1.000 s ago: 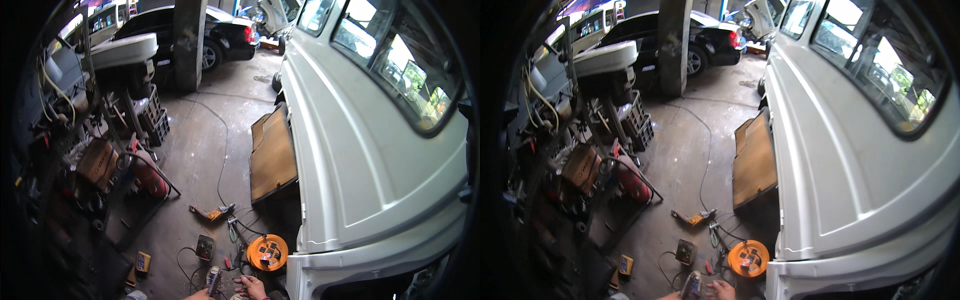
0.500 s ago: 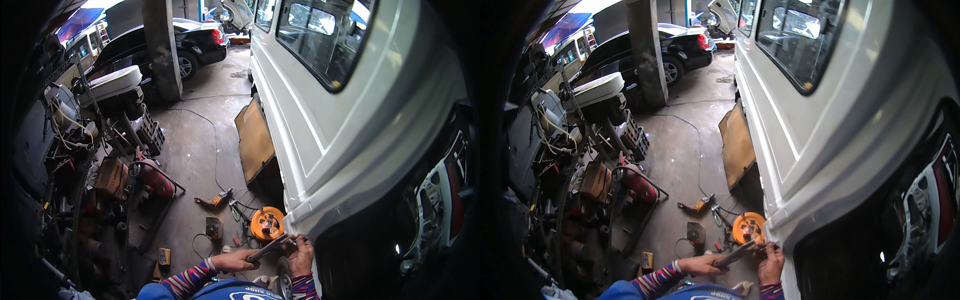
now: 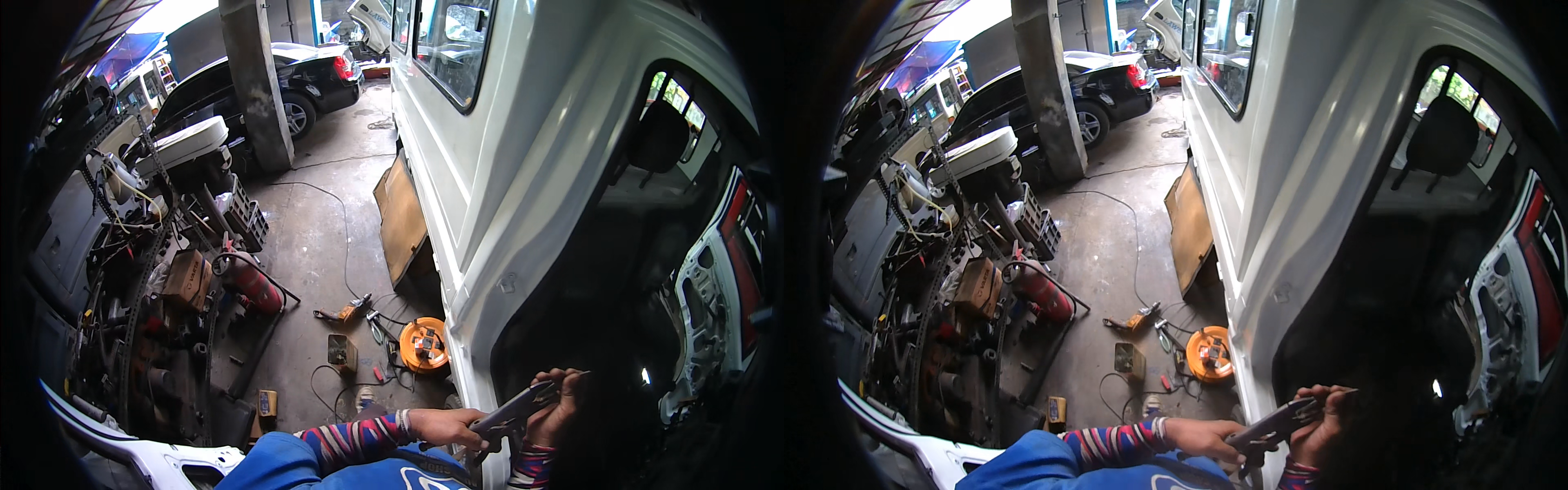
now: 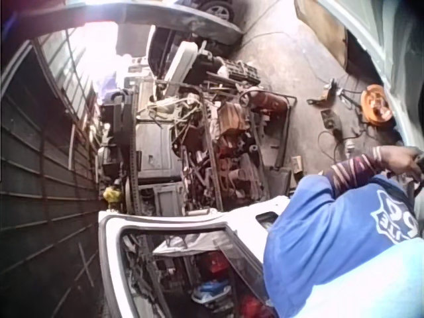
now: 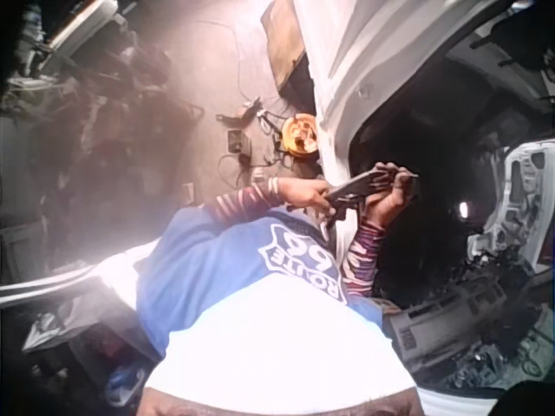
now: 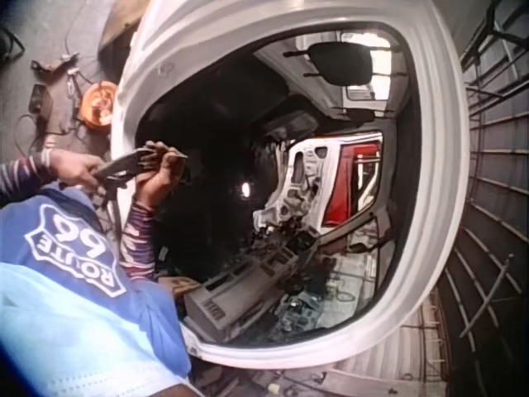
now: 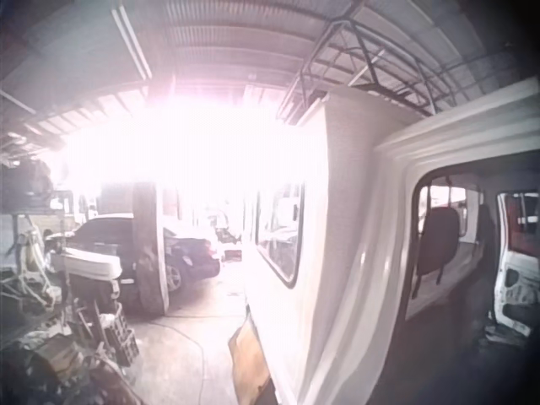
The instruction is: The person handles pliers and a small red tool, then moves to a white van and works on interior wiring near the dashboard using a flashlight. The person manipulates wires and components inside the vehicle's cabin.
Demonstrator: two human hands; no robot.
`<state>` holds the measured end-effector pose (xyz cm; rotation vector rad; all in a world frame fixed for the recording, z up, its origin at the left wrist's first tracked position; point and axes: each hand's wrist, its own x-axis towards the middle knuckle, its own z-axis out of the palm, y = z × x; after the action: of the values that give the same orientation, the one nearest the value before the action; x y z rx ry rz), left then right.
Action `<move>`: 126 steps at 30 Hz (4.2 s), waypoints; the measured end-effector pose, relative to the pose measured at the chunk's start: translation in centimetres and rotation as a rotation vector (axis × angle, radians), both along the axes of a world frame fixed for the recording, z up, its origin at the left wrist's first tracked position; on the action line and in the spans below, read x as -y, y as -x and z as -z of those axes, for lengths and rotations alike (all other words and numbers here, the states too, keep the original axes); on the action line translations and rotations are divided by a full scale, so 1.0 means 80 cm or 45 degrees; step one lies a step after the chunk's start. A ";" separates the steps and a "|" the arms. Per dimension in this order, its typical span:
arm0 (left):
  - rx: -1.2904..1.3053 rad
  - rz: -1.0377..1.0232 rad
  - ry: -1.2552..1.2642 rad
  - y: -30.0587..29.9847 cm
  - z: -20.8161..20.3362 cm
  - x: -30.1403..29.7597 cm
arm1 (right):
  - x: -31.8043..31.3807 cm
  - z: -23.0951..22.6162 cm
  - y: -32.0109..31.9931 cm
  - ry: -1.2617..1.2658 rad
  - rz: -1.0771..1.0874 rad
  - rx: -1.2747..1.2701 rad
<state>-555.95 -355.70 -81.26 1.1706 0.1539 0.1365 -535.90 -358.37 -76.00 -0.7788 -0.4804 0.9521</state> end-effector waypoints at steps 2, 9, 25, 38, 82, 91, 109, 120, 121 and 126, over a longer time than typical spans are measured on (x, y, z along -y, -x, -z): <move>-0.032 -0.031 -0.056 -0.018 -0.016 0.008 | 0.013 -0.018 -0.009 -0.016 0.096 0.006; -0.251 0.125 -0.208 -0.070 -0.062 -0.035 | 0.024 -0.058 -0.071 0.212 0.196 -0.114; -0.280 0.363 -0.293 -0.191 -0.091 -0.168 | -0.047 -0.086 -0.150 0.086 0.464 0.038; -0.075 0.876 0.124 -0.172 -0.062 -0.230 | -0.090 -0.060 -0.115 0.138 0.452 -0.081; -0.198 0.268 -0.273 -0.123 -0.068 -0.098 | 0.080 -0.002 -0.221 -0.407 0.259 -0.264; -0.107 0.199 -0.256 -0.122 -0.075 -0.103 | 0.067 -0.013 -0.211 -0.458 0.148 -0.271; -0.212 0.564 -0.010 -0.221 -0.080 -0.123 | -0.015 -0.046 -0.236 0.026 0.293 -0.231; -0.144 0.368 -0.291 -0.262 -0.073 -0.140 | -0.033 -0.069 -0.269 -0.027 0.130 0.094; -0.161 0.362 -0.304 -0.261 -0.071 -0.140 | -0.035 -0.068 -0.269 -0.038 0.124 0.102; -0.111 0.348 -0.116 -0.259 -0.061 -0.144 | -0.041 -0.060 -0.267 -0.032 0.138 0.167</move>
<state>-535.22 -344.18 -76.38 1.2771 0.0638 -0.1501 -514.55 -355.06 -71.21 -0.8396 -0.5574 0.7960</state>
